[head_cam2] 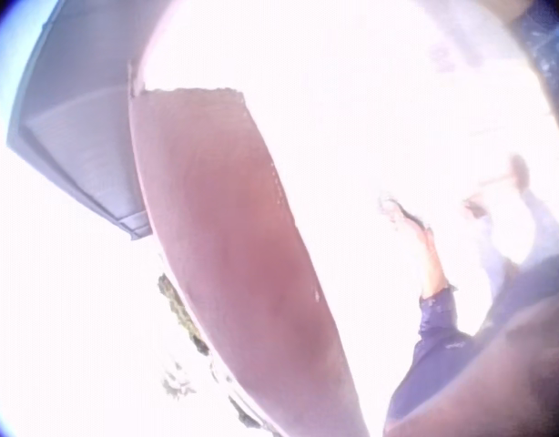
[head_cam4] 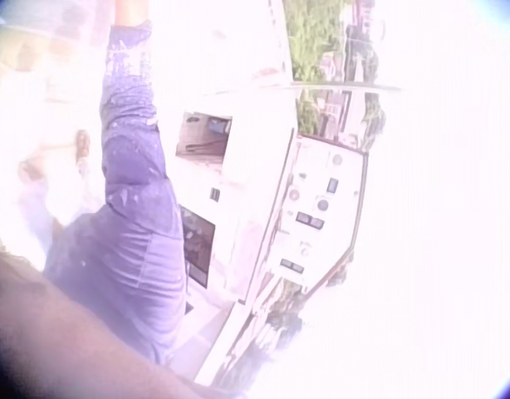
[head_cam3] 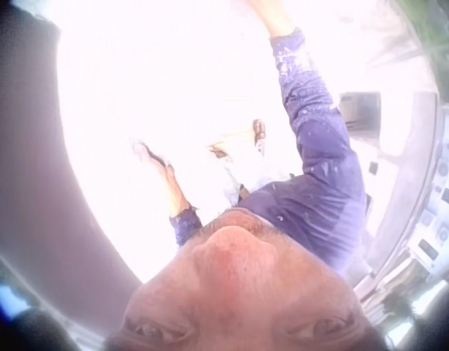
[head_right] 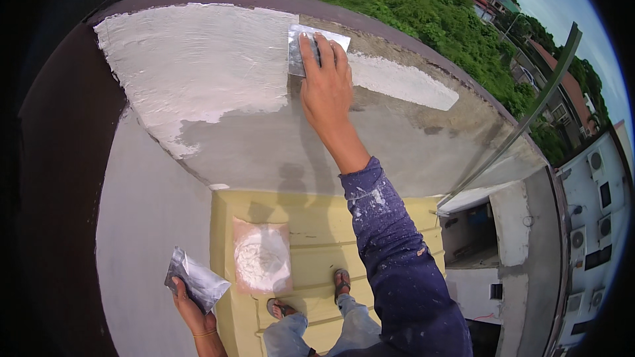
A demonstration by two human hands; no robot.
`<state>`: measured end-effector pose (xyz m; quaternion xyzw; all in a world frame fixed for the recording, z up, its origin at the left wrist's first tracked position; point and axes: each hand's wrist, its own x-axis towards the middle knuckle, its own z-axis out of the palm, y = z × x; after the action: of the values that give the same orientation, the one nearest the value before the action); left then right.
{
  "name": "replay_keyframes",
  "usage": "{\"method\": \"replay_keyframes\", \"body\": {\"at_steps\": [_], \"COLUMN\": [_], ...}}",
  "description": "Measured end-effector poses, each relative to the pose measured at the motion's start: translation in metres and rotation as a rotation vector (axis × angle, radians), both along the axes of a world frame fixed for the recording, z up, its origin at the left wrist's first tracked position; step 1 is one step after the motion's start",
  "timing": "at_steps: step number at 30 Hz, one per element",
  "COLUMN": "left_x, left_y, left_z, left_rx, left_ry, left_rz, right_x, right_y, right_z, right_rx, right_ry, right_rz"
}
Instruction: The person scoops white plaster from a bag using a trowel and applies it to a curved wall on a rooftop. They repeatedly smooth the surface with a smaller trowel, working along the edge and upper sections of the wall.
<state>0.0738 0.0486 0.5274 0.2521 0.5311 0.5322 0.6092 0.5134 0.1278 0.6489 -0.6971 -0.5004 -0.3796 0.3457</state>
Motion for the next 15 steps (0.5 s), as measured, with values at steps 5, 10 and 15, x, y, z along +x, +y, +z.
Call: {"method": "replay_keyframes", "body": {"at_steps": [5, 10, 15], "left_x": [-0.014, -0.013, -0.004], "left_y": [-0.002, -0.002, -0.007], "left_z": [-0.014, -0.017, -0.022], "left_rx": [-0.067, -0.072, -0.111], "left_ry": [0.027, 0.038, -0.010], "left_rz": [0.036, 0.035, 0.027], "right_x": [0.006, 0.009, 0.012], "right_y": [0.016, 0.023, 0.027], "right_z": [-0.008, -0.007, -0.009], "right_rx": [0.062, 0.118, 0.108], "right_ry": [-0.003, -0.044, -0.043], "right_rz": [-0.048, -0.019, -0.031]}}
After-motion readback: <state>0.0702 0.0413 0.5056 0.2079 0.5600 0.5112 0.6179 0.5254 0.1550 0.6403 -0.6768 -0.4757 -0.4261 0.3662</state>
